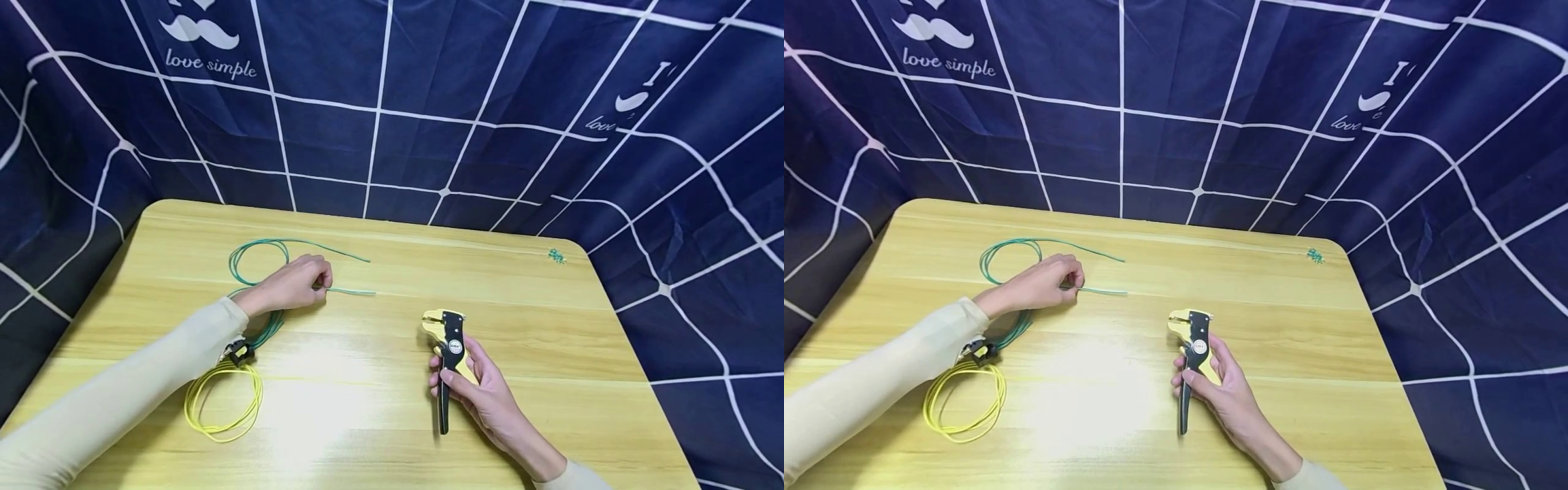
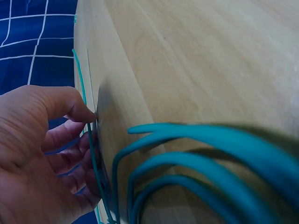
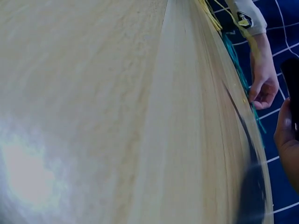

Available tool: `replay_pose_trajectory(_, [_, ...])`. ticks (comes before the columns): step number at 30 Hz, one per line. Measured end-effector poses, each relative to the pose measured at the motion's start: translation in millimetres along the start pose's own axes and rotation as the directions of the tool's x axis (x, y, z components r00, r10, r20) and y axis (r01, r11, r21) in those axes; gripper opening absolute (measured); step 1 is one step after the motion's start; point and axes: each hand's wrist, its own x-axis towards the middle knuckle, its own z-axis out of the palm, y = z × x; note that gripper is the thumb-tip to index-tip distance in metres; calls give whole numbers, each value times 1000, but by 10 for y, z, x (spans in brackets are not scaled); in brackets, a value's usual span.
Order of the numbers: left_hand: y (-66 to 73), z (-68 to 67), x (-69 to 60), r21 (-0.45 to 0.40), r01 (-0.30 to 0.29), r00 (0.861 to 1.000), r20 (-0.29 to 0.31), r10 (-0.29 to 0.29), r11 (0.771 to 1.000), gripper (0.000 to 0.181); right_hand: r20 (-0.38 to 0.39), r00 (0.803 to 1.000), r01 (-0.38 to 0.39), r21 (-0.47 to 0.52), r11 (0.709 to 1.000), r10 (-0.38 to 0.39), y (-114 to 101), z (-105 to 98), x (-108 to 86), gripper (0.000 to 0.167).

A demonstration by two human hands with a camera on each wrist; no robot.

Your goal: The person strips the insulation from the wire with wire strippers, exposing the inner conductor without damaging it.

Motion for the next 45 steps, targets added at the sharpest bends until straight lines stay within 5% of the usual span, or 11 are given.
replay_pose_trajectory(10, [27,-46,-22,-107,-26,999,18,28,994,16,2,999,-33,36,999,33,-14,-15,25,63])
replay_pose_trajectory(16, [42,-56,-59,-179,-83,996,1,85,980,31,91,995,-48,145,988,35,-4,-31,52,60])
replay_pose_trajectory(21, [58,-47,-72,-210,-104,995,-18,103,972,28,140,990,-46,138,989,26,-3,-37,64,59])
replay_pose_trajectory(28, [86,-74,-75,-226,-104,994,-3,106,969,27,50,998,-41,61,997,38,-1,-1,113,59])
replay_pose_trajectory(34, [101,-82,-95,-230,-98,994,30,107,968,41,-10,999,-35,23,999,36,-25,3,172,30])
replay_pose_trajectory(38, [95,-72,-104,-216,-136,990,6,141,967,42,46,999,-29,52,998,26,-68,-16,188,21])
replay_pose_trajectory(45, [131,-50,-83,-198,-191,981,-15,192,961,54,215,977,-28,155,987,-6,-85,-62,228,33])
